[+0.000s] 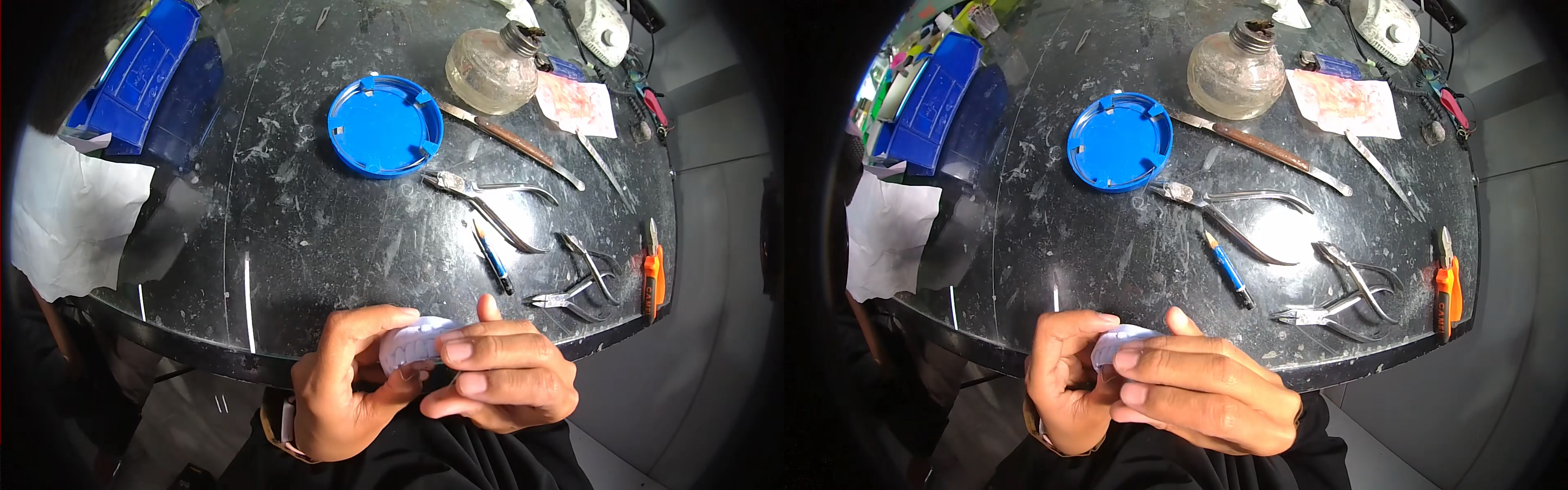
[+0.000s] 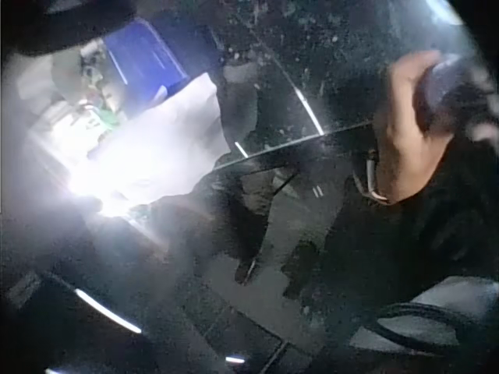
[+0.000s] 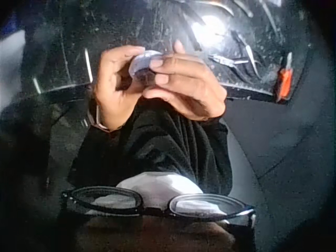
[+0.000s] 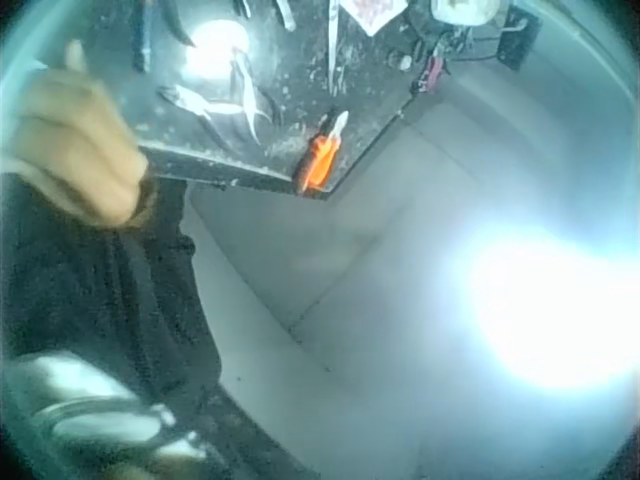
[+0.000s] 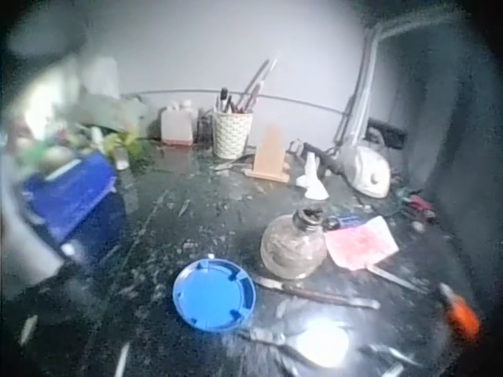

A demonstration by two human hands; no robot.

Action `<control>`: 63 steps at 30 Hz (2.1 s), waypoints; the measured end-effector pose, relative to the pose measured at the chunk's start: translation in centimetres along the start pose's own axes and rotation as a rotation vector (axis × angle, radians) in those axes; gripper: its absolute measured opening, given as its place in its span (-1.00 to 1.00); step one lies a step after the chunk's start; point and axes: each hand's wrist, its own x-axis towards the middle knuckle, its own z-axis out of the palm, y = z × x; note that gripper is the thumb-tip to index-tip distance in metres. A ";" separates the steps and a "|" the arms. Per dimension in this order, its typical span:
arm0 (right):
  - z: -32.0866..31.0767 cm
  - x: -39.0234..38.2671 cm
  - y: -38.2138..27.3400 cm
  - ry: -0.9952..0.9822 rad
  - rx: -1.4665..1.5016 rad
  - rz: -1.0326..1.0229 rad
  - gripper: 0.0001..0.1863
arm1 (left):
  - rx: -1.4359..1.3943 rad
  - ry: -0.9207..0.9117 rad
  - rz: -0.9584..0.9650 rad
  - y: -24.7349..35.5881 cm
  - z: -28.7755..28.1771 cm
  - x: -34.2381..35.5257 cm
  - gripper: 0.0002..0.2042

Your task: The person bends a thin metal wire with pliers, checks the fit by placing it against a dental cast of a lower jaw, and marks a point on the wire using a pencil.

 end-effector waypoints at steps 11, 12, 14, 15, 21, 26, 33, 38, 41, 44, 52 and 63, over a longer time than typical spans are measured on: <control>-0.4 0.0 0.6 0.095 0.244 -0.009 -0.64 | -0.213 -0.244 -0.131 0.9 -0.1 0.6 -0.60; -0.5 0.0 0.6 -0.040 0.083 0.009 -0.57 | -0.212 -0.239 -0.127 0.8 -0.2 0.6 -0.60; -0.8 -0.1 0.5 -0.031 0.058 0.010 -0.56 | -0.225 -0.248 -0.112 0.8 0.0 0.7 -0.59; -1.1 -0.1 0.4 -0.039 0.022 -0.002 -0.53 | -0.230 -0.254 -0.111 0.6 0.2 0.7 -0.59; -0.7 0.0 0.8 0.064 0.101 0.003 -0.56 | -0.297 -0.187 -0.068 0.4 0.5 0.7 -0.57; -1.1 0.4 0.2 0.076 0.083 0.001 -0.33 | -0.393 -0.246 -0.088 0.8 0.3 0.7 -0.56; -2.2 0.2 0.9 -0.102 -0.098 -0.115 0.05 | -0.385 -0.291 0.011 0.5 -0.2 0.9 -0.55; -2.9 1.2 -0.1 -0.207 -0.137 -0.124 0.13 | -0.501 -0.273 0.010 0.7 -0.1 0.7 -0.50; -3.0 1.4 -0.6 -0.268 -0.176 -0.121 0.15 | -0.480 -0.289 -0.032 1.0 -0.6 0.5 -0.48; -2.6 0.8 -0.5 -0.241 -0.218 -0.099 0.19 | -0.446 -0.346 -0.011 0.6 -0.9 0.6 -0.48; -3.7 2.2 -1.9 -0.328 -0.355 -0.032 0.31 | -0.591 -0.300 -0.015 0.2 0.0 0.1 -0.55; -4.5 2.6 -1.9 -0.320 -0.018 0.145 -0.13 | -0.721 -0.240 0.130 -0.7 0.4 -0.1 -0.74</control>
